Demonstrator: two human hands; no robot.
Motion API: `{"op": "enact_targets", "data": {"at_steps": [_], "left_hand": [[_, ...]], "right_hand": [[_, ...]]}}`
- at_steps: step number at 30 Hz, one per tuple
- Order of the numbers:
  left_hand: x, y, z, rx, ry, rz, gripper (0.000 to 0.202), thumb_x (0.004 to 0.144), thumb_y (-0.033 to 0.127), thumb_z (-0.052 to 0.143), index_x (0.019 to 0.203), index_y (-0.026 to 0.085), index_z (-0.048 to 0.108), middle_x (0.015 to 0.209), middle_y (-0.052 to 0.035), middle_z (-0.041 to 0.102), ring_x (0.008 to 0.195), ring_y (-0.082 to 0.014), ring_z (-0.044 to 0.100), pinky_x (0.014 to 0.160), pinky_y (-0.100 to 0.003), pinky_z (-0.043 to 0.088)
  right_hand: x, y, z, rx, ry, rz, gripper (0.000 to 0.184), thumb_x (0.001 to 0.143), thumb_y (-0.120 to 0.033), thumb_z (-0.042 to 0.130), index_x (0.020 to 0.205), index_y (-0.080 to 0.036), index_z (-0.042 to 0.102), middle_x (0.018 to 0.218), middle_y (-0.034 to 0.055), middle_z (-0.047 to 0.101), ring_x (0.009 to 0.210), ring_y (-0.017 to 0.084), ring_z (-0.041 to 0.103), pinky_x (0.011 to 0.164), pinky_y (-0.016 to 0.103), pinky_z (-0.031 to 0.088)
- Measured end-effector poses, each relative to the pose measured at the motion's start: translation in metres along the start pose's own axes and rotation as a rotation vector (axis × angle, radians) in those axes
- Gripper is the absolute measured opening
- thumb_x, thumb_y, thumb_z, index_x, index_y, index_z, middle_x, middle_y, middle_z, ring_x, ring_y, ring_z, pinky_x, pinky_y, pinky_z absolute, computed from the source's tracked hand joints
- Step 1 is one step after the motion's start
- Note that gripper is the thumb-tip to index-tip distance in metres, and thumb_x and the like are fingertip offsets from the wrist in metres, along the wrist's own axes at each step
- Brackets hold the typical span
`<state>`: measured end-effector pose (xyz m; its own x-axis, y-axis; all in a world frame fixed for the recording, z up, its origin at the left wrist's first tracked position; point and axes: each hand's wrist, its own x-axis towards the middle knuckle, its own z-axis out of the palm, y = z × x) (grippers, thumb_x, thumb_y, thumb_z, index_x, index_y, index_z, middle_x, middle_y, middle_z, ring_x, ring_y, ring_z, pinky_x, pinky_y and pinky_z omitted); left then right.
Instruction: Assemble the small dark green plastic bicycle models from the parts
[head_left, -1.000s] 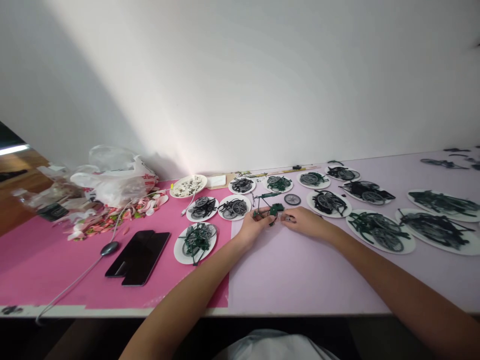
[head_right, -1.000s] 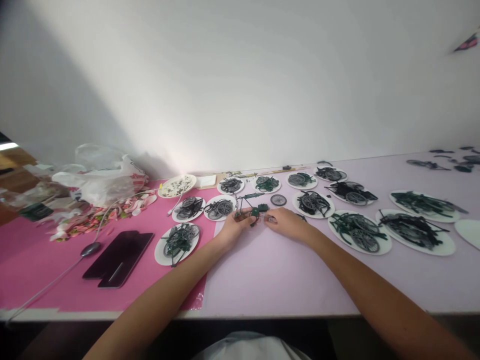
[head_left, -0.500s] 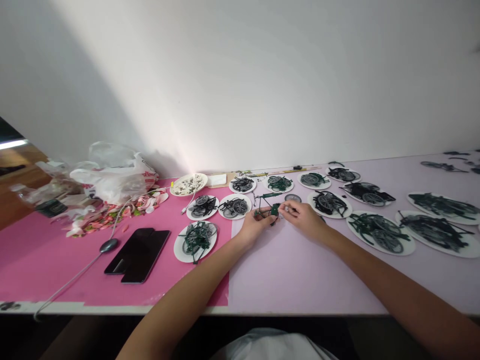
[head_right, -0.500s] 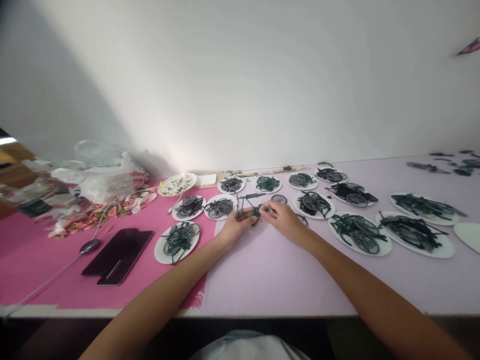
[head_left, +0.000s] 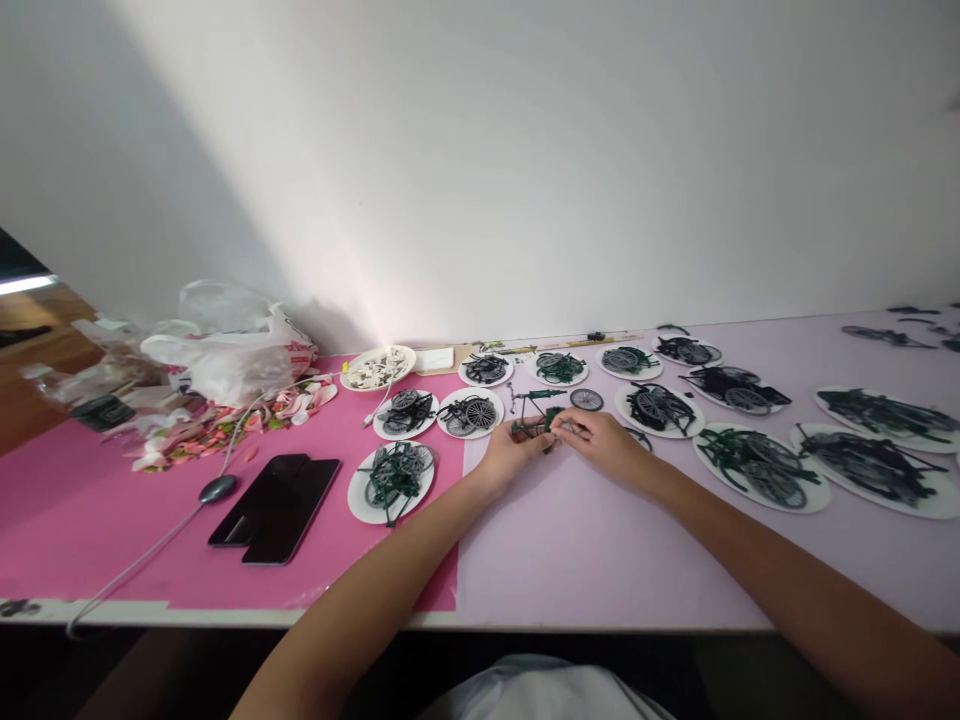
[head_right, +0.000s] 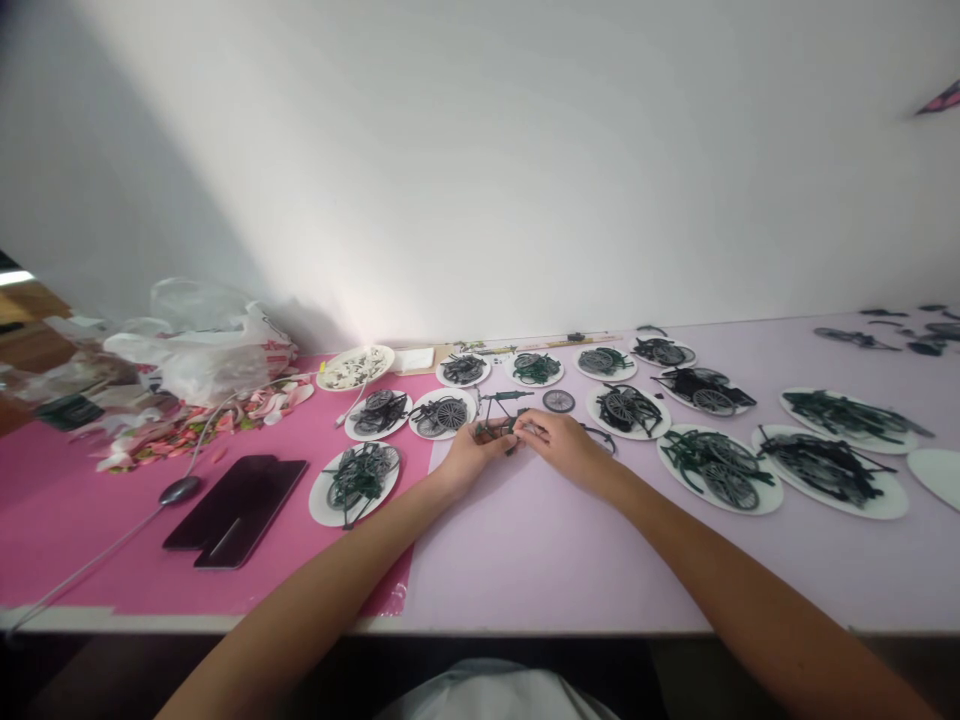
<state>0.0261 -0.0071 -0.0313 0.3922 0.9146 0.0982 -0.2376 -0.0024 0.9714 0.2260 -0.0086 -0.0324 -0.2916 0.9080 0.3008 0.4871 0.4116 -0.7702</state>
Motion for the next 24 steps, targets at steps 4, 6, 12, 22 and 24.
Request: {"op": "enact_targets", "data": {"at_steps": [4, 6, 12, 22, 24], "left_hand": [[0.0006, -0.0024, -0.0005, -0.004, 0.012, -0.008, 0.054, 0.063, 0.041, 0.094, 0.103, 0.009, 0.076, 0.084, -0.0080, 0.074, 0.071, -0.0140, 0.062, 0.077, -0.030, 0.050], [0.0009, -0.0037, -0.0006, -0.009, 0.018, -0.015, 0.056, 0.062, 0.040, 0.094, 0.105, 0.009, 0.076, 0.085, -0.0083, 0.074, 0.070, -0.0133, 0.061, 0.075, -0.029, 0.049], [0.0013, -0.0064, -0.0008, -0.031, 0.015, -0.016, 0.059, 0.062, 0.039, 0.094, 0.108, 0.008, 0.074, 0.087, -0.0088, 0.074, 0.070, -0.0125, 0.061, 0.070, -0.027, 0.048], [0.0014, -0.0074, -0.0014, -0.015, 0.026, -0.032, 0.058, 0.064, 0.036, 0.093, 0.111, 0.008, 0.073, 0.091, -0.0109, 0.075, 0.071, -0.0141, 0.063, 0.072, -0.030, 0.049], [0.0017, -0.0077, -0.0014, -0.021, 0.027, -0.030, 0.058, 0.064, 0.036, 0.094, 0.111, 0.008, 0.073, 0.090, -0.0105, 0.075, 0.071, -0.0139, 0.063, 0.073, -0.030, 0.049]], "right_hand": [[-0.0008, -0.0005, 0.0015, 0.023, 0.015, 0.008, 0.029, 0.088, -0.051, 0.063, 0.094, -0.024, 0.071, 0.077, 0.0022, 0.066, 0.069, 0.019, 0.057, 0.069, 0.031, 0.050], [-0.0010, -0.0001, 0.0036, 0.041, 0.040, 0.022, 0.029, 0.088, -0.052, 0.064, 0.093, -0.024, 0.070, 0.069, -0.0008, 0.057, 0.064, 0.017, 0.052, 0.069, 0.031, 0.050], [0.0003, -0.0019, 0.0098, 0.172, 0.124, 0.074, 0.031, 0.083, -0.052, 0.069, 0.091, -0.022, 0.064, 0.067, -0.0072, 0.032, 0.059, 0.012, 0.041, 0.065, 0.028, 0.047], [0.0008, -0.0072, 0.0062, 0.185, 0.110, 0.088, 0.028, 0.083, -0.049, 0.070, 0.088, -0.021, 0.064, 0.065, -0.0086, 0.025, 0.055, 0.011, 0.028, 0.054, 0.025, 0.029], [0.0006, -0.0079, 0.0058, 0.190, 0.105, 0.095, 0.029, 0.083, -0.049, 0.070, 0.088, -0.021, 0.064, 0.066, -0.0085, 0.025, 0.055, 0.011, 0.028, 0.053, 0.025, 0.029]]}}
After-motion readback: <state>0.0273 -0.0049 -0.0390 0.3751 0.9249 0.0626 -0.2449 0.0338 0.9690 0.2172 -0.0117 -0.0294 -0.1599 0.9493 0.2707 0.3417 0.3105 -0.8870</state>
